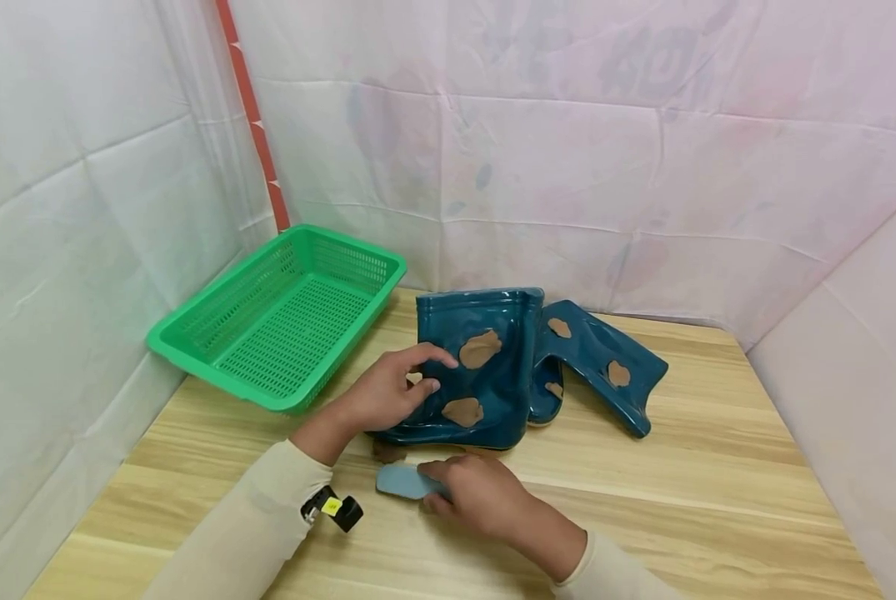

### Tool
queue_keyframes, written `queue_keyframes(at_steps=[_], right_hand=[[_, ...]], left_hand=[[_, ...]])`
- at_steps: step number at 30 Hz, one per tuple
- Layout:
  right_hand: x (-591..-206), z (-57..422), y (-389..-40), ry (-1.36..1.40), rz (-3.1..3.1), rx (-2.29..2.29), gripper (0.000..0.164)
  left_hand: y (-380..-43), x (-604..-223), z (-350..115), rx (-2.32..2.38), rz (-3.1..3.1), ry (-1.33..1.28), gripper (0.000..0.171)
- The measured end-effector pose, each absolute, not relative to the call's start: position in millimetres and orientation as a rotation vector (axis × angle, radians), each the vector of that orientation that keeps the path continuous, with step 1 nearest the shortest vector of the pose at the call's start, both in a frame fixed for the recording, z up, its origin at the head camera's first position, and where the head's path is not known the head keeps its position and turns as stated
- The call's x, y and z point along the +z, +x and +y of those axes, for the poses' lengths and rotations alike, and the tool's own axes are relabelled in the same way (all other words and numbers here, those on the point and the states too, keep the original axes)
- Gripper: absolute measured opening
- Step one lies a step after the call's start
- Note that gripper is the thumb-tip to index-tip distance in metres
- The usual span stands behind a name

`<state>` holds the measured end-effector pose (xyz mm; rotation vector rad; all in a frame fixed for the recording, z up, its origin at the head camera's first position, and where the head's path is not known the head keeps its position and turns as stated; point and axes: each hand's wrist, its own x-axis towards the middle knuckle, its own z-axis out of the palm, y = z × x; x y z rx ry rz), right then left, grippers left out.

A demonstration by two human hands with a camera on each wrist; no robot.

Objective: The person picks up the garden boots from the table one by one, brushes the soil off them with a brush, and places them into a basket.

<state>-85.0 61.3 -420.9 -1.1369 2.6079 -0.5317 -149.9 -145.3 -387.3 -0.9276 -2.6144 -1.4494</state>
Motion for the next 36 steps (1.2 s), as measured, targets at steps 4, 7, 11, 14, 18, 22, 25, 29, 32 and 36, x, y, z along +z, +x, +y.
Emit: queue_keyframes(at_steps=[4,7,11,14,18,22,25,29,32,36], right_hand=[[-421.7,60.2,-84.8,-1.154,2.606,-0.588,0.039],[-421.1,58.2,-85.0,-1.179,2.672,-0.634,0.04],[-425.5,55.0,-84.2,-1.183,2.72,-0.576,0.039],[-428.4,54.8,-83.4,-1.175,2.665,-0.524,0.038],[-423.6,56.3,-83.4,-1.197,2.584,-0.565,0.04],[-421.7,54.2,-84.7,-1.197,2.685,-0.588,0.04],[-425.4,51.8,-84.4,-1.191,2.723,-0.524,0.039],[-428.7,51.6,-82.2,-1.179,2.661,-0.487,0.037],[-428.3,52.6,-81.9,-1.154,2.678,-0.538,0.038],[-428.8,52.9,-83.2,-1.138,2.732,-0.558,0.038]], left_hand=[[-150.2,-386.3,-144.1,-1.453,-2.622,-0.92,0.035],[-150.3,-386.2,-144.1,-1.466,-2.615,-0.914,0.035],[-150.2,-387.5,-144.4,-1.472,-2.597,-0.93,0.036],[-150.2,-387.8,-144.0,-1.47,-2.596,-0.946,0.035],[-150.8,-387.6,-143.9,-1.47,-2.598,-0.948,0.035],[-151.2,-387.9,-144.1,-1.468,-2.595,-0.932,0.036],[-150.7,-387.2,-143.3,-1.45,-2.591,-0.937,0.035],[-150.7,-384.5,-141.6,-1.416,-2.569,-0.95,0.033],[-151.0,-382.4,-140.9,-1.417,-2.557,-0.937,0.032],[-151.1,-381.5,-140.9,-1.432,-2.559,-0.913,0.034]])
